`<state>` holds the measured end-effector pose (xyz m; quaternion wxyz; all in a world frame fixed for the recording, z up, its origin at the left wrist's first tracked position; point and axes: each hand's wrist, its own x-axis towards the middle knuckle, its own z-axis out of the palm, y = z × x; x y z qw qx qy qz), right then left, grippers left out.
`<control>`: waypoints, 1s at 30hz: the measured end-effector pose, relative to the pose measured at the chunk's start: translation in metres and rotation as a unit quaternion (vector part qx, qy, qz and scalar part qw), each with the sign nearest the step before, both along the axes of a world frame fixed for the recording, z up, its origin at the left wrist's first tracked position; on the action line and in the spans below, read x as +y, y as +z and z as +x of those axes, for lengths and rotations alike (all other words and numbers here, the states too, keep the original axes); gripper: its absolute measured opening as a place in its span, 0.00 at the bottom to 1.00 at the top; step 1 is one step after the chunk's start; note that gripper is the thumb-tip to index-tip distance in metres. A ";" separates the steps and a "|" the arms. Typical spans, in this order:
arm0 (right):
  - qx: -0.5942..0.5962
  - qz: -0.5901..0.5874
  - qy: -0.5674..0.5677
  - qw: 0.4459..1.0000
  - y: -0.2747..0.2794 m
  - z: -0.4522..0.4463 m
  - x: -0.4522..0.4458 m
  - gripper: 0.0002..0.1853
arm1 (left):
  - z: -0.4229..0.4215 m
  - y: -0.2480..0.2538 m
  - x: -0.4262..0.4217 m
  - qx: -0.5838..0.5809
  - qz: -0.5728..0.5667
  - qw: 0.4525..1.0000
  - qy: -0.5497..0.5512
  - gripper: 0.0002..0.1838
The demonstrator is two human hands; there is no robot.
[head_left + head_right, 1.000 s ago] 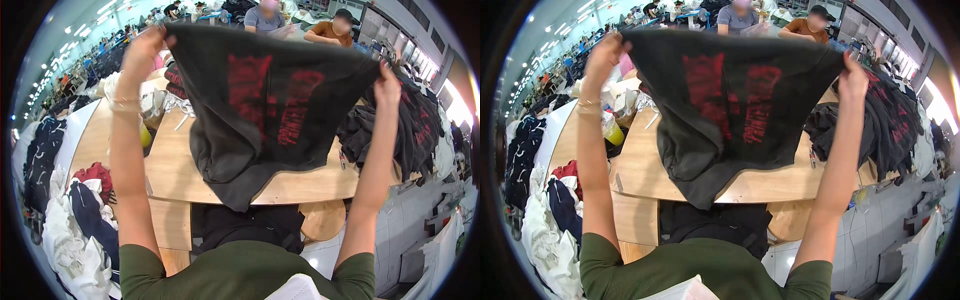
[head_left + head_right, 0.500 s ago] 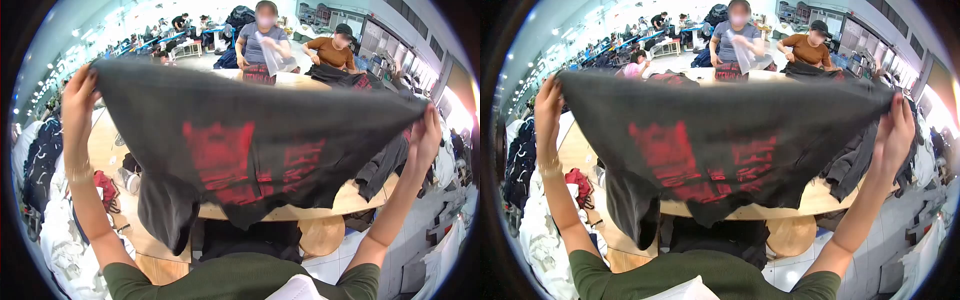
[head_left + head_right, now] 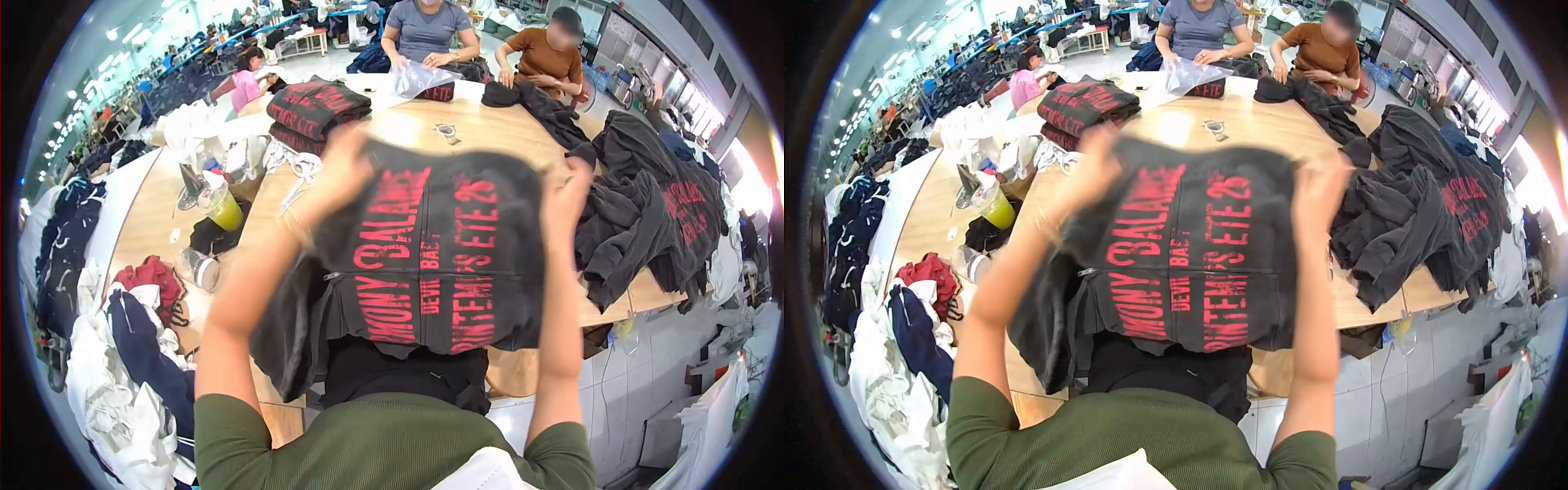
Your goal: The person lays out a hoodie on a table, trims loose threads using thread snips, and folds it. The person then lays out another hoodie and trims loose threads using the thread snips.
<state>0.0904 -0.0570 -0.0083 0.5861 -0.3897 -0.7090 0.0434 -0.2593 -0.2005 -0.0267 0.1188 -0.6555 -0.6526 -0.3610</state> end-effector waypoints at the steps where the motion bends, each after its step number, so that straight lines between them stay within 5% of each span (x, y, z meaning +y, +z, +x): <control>1: -0.059 -0.030 0.028 0.997 -0.056 -0.014 -0.009 0.23 | 0.007 -0.053 -0.007 0.007 -0.143 0.986 -0.087 0.36; 2: -0.202 -0.179 0.129 0.954 -0.084 -0.020 -0.033 0.25 | 0.047 -0.068 -0.038 0.082 -0.331 0.940 0.025 0.37; 3: -0.344 -0.140 0.058 0.927 -0.142 -0.025 -0.060 0.27 | 0.055 -0.117 -0.053 0.062 -0.376 0.924 0.021 0.37; 4: -0.417 -0.250 0.080 0.870 -0.194 -0.023 -0.076 0.29 | 0.058 -0.161 -0.065 0.042 -0.420 0.906 0.016 0.37; 5: -0.424 -0.173 0.041 0.888 -0.219 -0.017 -0.089 0.29 | 0.064 -0.166 -0.079 0.039 -0.431 0.902 0.012 0.37; 12: -0.425 -0.457 0.213 0.752 -0.159 0.016 -0.098 0.28 | 0.060 -0.115 -0.114 -0.100 -0.504 0.856 -0.065 0.35; 14: -0.277 -0.326 0.186 0.885 -0.135 0.001 -0.093 0.26 | 0.048 -0.130 -0.092 -0.081 -0.305 0.948 -0.042 0.31; 15: -0.279 -0.329 0.186 0.883 -0.147 -0.006 -0.087 0.26 | 0.051 -0.133 -0.082 -0.084 -0.309 0.947 -0.042 0.31; 17: -0.350 -0.185 0.029 0.918 -0.182 -0.015 -0.078 0.23 | 0.065 -0.140 -0.067 0.069 -0.226 0.962 0.139 0.30; 18: -0.350 -0.188 0.028 0.917 -0.185 -0.013 -0.078 0.23 | 0.061 -0.163 -0.067 0.095 -0.322 0.929 0.156 0.31; 20: -0.348 -0.173 0.052 0.920 -0.187 -0.005 -0.067 0.19 | 0.051 -0.183 -0.072 0.105 -0.300 0.938 0.140 0.31; 22: -0.114 -0.258 0.165 0.945 -0.177 0.014 -0.040 0.14 | 0.025 -0.152 -0.078 0.032 -0.375 0.925 0.057 0.28; 23: -0.107 -0.269 0.074 0.954 -0.165 0.025 -0.036 0.12 | 0.004 -0.148 -0.081 -0.008 -0.268 0.963 0.024 0.23; 24: -0.134 -0.228 -0.029 0.964 -0.176 0.042 -0.023 0.12 | -0.002 -0.127 -0.084 -0.052 -0.231 0.969 0.077 0.20; 26: -0.022 -0.392 -0.024 0.919 -0.196 0.071 0.003 0.13 | -0.044 -0.138 -0.096 -0.059 -0.251 0.947 0.193 0.18; 27: -0.022 -0.393 -0.030 0.919 -0.206 0.076 0.008 0.13 | -0.089 -0.179 -0.101 -0.187 -0.281 0.927 0.164 0.16; 30: -0.009 -0.483 0.037 0.875 -0.213 0.078 0.015 0.13 | -0.105 -0.165 -0.107 -0.450 -0.416 0.775 0.154 0.16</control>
